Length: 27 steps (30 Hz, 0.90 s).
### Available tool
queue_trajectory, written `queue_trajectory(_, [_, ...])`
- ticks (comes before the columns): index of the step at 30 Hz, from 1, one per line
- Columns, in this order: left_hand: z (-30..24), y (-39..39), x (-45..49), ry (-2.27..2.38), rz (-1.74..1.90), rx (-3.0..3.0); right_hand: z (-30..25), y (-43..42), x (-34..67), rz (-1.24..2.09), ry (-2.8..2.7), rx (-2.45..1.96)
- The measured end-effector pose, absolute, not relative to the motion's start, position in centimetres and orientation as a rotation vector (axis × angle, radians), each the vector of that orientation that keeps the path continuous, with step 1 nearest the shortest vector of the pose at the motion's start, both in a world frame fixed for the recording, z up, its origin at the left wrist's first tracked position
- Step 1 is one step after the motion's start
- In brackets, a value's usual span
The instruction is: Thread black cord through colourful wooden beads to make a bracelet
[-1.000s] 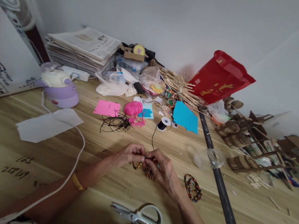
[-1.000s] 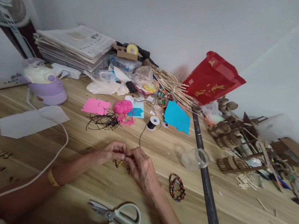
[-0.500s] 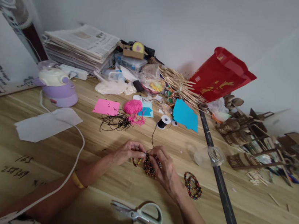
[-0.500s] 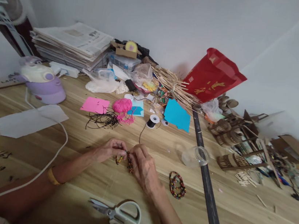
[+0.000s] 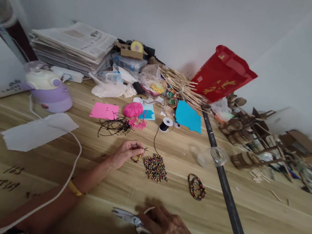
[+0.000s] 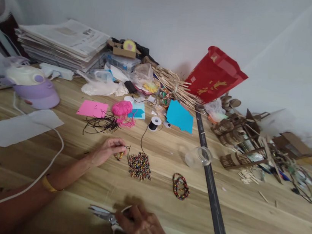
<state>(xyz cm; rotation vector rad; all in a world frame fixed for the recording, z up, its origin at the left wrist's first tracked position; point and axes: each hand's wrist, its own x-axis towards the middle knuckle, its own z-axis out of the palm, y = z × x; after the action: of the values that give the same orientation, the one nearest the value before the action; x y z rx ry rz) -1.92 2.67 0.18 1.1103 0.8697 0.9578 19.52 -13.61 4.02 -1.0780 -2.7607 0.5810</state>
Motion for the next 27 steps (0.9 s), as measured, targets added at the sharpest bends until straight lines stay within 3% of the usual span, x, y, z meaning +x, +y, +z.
queue_trajectory(4, [0.2,2.7,-1.9,0.898,0.943,1.132,2.7,-14.3,18.7,0.280,-2.840,-1.073])
queue_trajectory(7, [0.3,2.8,-1.9,0.908,0.948,1.118,3.3,-14.1,18.4,0.288,-2.844,-1.126])
queue_trajectory(9, [0.4,2.8,-1.9,0.912,0.965,1.082,4.4,-13.6,18.7,0.470,-2.795,-1.174])
queue_trajectory(13, [0.1,3.1,-2.0,0.919,1.009,1.002,6.3,-11.8,20.4,1.148,-2.513,-1.120])
queue_trajectory(17, [-0.5,3.3,-2.1,0.893,1.058,0.988,6.0,-9.5,22.0,1.846,-1.721,-1.006])
queue_trajectory(21, [-0.8,3.3,-2.1,0.883,1.100,0.961,4.7,-7.0,21.5,2.005,-1.307,-0.871])
queue_trajectory(27, [-1.0,3.6,-2.0,0.906,1.155,0.898,3.6,-3.0,19.1,1.813,-1.456,-0.840])
